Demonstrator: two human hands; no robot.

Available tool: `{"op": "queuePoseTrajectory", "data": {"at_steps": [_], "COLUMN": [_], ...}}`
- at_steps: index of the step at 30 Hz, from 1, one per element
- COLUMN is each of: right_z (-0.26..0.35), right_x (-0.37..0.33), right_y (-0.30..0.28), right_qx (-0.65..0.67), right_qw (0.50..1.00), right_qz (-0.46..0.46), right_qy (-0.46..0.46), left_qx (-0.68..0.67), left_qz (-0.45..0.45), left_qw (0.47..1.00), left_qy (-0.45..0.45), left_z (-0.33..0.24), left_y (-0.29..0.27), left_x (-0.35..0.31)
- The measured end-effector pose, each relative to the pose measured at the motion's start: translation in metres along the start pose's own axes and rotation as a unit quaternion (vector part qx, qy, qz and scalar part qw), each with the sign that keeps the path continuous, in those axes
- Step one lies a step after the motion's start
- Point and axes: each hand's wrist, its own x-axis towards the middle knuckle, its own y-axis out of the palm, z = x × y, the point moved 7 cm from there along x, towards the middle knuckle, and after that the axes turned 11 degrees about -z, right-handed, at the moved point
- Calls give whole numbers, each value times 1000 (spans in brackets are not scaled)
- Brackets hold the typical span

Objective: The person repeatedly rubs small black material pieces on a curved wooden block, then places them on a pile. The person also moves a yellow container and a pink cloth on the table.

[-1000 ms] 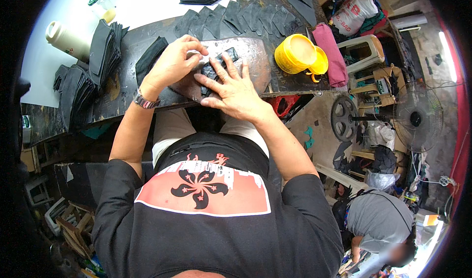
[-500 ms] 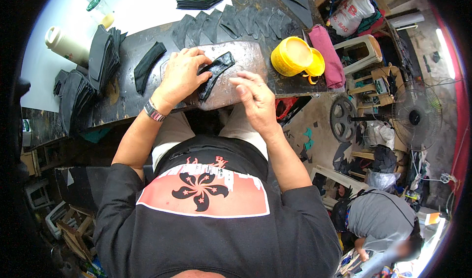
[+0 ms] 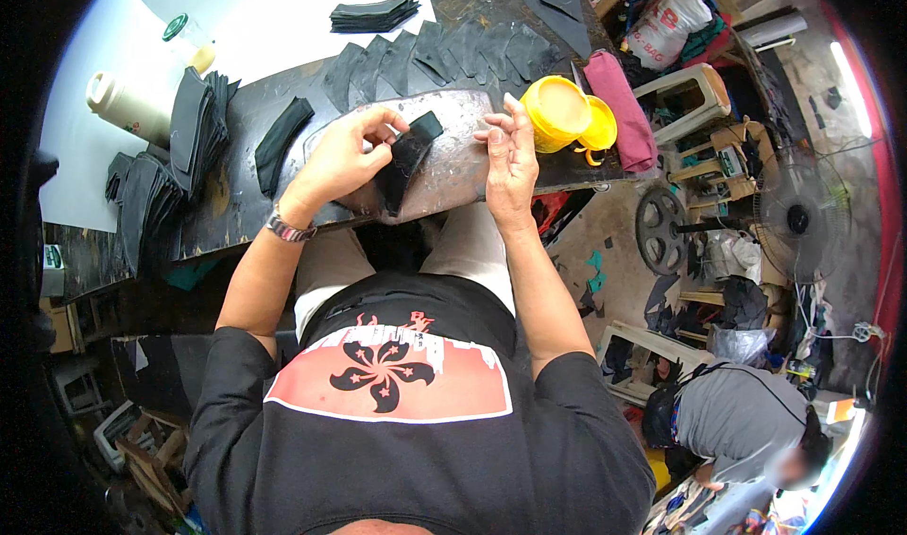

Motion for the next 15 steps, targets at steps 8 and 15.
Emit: {"op": "queuePoseTrajectory", "data": {"at_steps": [8, 15], "right_z": [-20, -18], "right_x": [-6, -13], "right_y": [-12, -13], "right_qx": [-6, -22], "right_qw": [993, 990], "right_qz": [-103, -97], "right_qy": [-63, -96], "left_qx": [-209, -159], "left_qz": [-30, -79], "left_qw": [977, 984], "left_qy": [29, 6], "left_z": [-22, -9], "left_y": [-3, 40], "left_x": [60, 160]}}
